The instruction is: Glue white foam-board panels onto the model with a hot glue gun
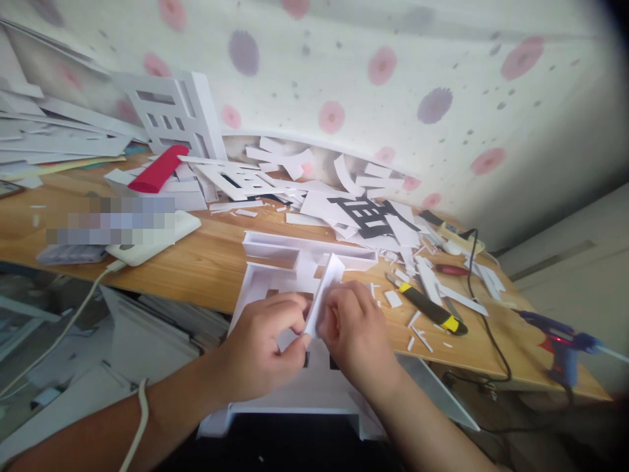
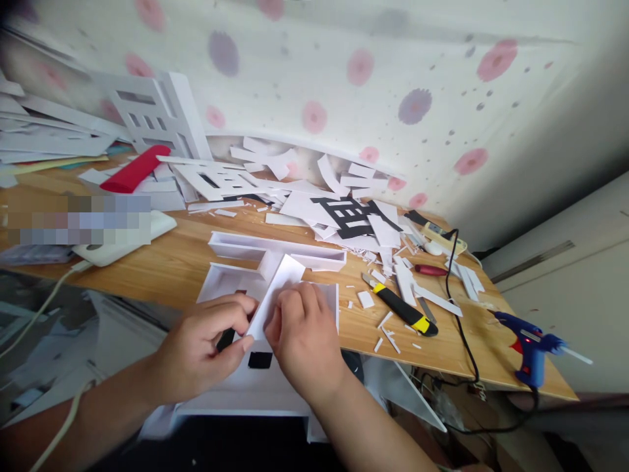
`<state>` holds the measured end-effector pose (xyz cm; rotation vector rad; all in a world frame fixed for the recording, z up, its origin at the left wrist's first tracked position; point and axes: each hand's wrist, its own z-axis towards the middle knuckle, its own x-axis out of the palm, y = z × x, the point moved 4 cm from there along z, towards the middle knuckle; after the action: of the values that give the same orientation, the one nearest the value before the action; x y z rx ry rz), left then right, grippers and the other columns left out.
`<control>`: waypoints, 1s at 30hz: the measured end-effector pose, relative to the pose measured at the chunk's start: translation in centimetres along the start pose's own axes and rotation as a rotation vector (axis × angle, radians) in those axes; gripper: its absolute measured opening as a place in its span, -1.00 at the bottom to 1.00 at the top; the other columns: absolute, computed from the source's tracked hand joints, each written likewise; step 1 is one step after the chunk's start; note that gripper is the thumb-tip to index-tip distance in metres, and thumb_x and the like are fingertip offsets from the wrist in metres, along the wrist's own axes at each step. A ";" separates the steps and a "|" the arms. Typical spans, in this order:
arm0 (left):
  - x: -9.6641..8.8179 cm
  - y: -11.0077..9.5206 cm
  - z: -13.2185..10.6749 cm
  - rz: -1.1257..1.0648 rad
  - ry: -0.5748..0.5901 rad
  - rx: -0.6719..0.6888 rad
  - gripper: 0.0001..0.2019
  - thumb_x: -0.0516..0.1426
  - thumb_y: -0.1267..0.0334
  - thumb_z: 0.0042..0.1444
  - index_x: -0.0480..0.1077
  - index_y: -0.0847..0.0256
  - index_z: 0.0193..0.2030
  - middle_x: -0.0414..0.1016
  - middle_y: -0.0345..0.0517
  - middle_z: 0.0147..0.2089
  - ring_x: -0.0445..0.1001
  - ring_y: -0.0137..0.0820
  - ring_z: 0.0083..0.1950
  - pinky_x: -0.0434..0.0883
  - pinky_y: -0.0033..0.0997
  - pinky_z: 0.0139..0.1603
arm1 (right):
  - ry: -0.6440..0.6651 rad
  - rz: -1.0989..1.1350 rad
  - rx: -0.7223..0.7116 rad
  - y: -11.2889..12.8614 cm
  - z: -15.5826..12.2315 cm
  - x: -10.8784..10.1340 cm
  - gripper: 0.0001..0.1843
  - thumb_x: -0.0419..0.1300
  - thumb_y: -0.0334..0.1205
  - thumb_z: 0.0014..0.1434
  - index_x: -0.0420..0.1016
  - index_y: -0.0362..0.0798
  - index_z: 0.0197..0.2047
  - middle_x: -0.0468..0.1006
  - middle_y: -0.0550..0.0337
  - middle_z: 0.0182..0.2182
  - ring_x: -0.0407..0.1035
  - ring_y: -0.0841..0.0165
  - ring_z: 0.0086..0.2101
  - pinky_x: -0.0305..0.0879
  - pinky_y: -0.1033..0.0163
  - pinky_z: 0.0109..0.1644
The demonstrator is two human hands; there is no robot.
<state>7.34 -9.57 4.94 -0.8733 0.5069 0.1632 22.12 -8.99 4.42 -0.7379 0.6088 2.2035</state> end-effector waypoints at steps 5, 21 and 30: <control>0.1 1.2 0.0 -0.155 0.015 -0.212 -0.84 0.09 0.44 0.04 0.27 0.20 -0.53 0.51 -0.16 -0.40 0.38 -0.48 -0.44 0.31 -0.48 -0.42 | 0.006 -0.050 0.033 -1.1 0.2 -1.0 -0.85 -0.01 -0.46 0.08 0.19 0.00 -0.38 0.32 0.17 -0.46 0.26 0.30 -0.44 0.23 0.24 -0.39; 0.5 4.0 -0.8 -0.127 0.043 -0.356 -0.83 0.11 0.25 0.13 0.38 0.21 -0.46 0.57 -0.10 -0.43 0.57 -0.30 -0.31 0.41 -0.43 -0.40 | -0.159 -0.213 0.808 -17.6 -9.8 -9.9 -0.67 0.14 -0.02 0.10 0.59 -0.11 -0.33 0.53 0.11 -0.60 0.43 0.21 -0.55 0.25 0.17 -0.43; 1.1 3.4 -1.3 0.168 0.021 0.036 -0.86 0.11 0.46 0.15 0.47 0.18 -0.33 0.64 -0.15 -0.28 0.61 -0.39 -0.23 0.49 -0.48 -0.22 | -0.156 0.113 0.525 -12.6 -7.7 -7.5 -0.70 0.21 -0.10 0.23 0.52 -0.05 -0.03 0.58 0.05 -0.20 0.50 0.27 -0.31 0.47 0.14 -0.22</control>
<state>6.71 -8.51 1.38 -0.7978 0.6019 0.2979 38.38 -9.41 1.28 -0.2604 1.1089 2.0394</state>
